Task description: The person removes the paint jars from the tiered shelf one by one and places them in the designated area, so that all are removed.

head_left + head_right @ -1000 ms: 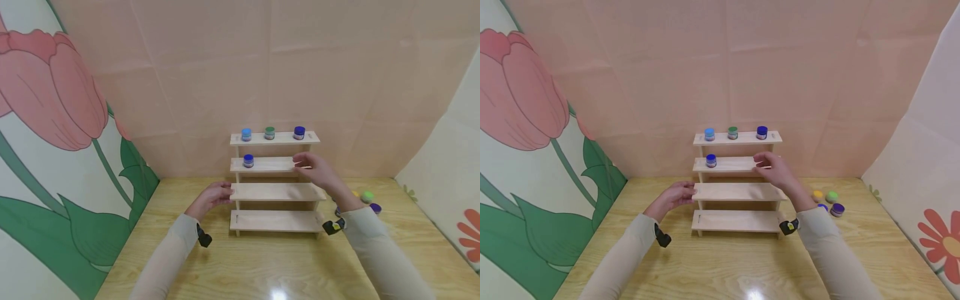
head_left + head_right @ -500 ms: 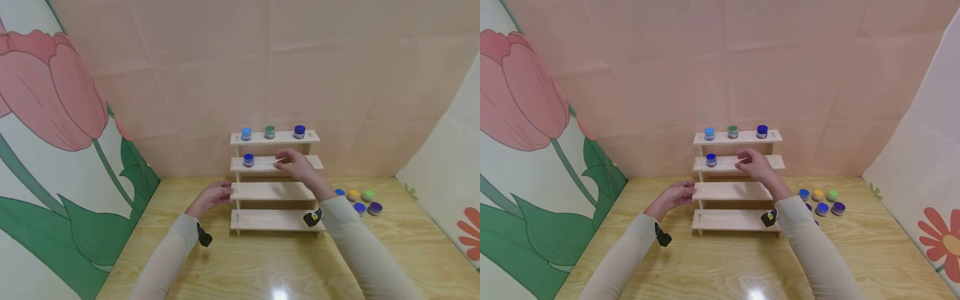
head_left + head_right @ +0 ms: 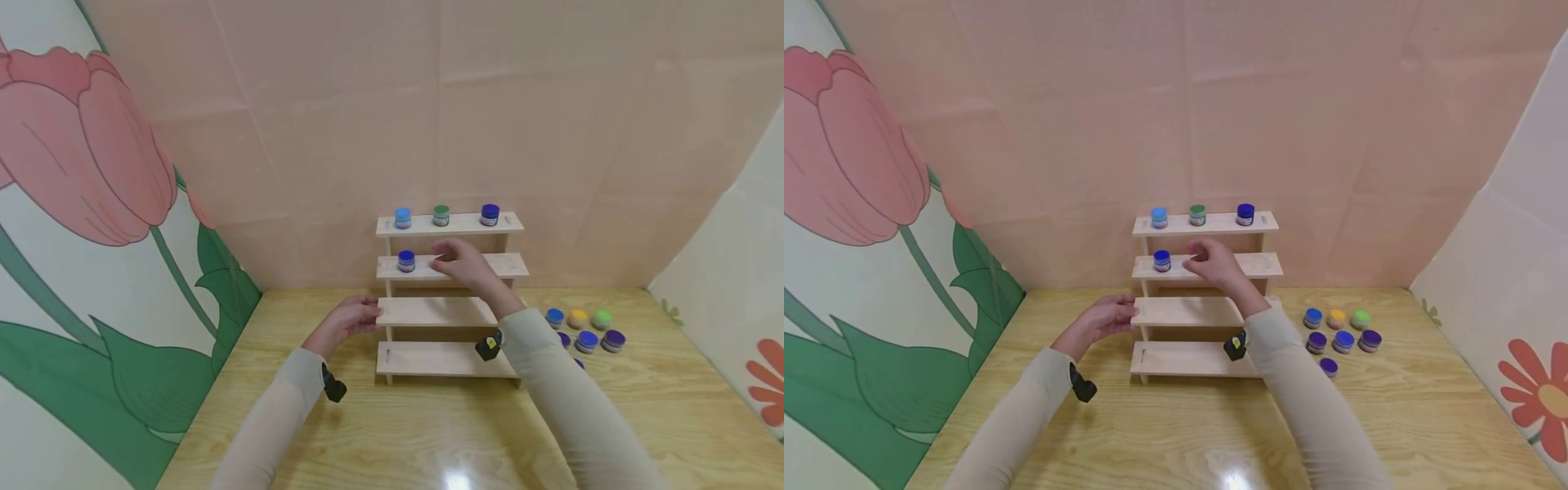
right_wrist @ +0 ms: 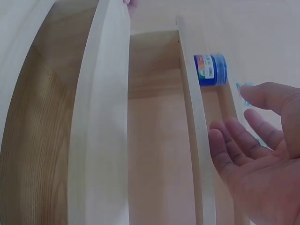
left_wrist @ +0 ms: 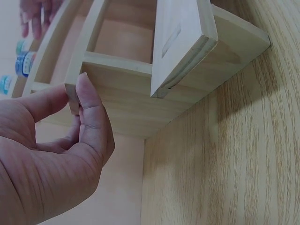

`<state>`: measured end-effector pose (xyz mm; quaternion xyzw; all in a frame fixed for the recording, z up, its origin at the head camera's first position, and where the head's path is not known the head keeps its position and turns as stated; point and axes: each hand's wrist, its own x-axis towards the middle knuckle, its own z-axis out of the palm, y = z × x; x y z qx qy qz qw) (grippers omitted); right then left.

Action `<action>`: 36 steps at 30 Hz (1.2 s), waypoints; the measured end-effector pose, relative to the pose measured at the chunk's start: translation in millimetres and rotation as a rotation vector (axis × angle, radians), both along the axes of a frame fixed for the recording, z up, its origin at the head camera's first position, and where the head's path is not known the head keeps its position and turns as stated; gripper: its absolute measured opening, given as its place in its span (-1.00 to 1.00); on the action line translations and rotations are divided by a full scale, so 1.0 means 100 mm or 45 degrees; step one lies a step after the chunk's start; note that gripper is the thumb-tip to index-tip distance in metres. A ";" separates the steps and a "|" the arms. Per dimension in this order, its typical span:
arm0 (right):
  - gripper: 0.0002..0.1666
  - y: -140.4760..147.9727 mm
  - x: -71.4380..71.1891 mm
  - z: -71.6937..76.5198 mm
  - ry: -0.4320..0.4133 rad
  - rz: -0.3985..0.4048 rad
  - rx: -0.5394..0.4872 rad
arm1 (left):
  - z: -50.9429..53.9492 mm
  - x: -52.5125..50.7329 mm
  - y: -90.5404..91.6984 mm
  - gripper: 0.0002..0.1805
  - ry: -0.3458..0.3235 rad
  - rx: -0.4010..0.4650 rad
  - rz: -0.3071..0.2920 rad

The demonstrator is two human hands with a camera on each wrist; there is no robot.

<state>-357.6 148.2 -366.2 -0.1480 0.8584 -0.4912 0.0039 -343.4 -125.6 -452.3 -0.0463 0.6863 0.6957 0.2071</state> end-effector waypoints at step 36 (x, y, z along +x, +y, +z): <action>-0.51 -0.53 -0.20 0.03 0.067 0.066 0.169 | 0.00 0.01 0.00 -0.44 0.023 0.007 -0.027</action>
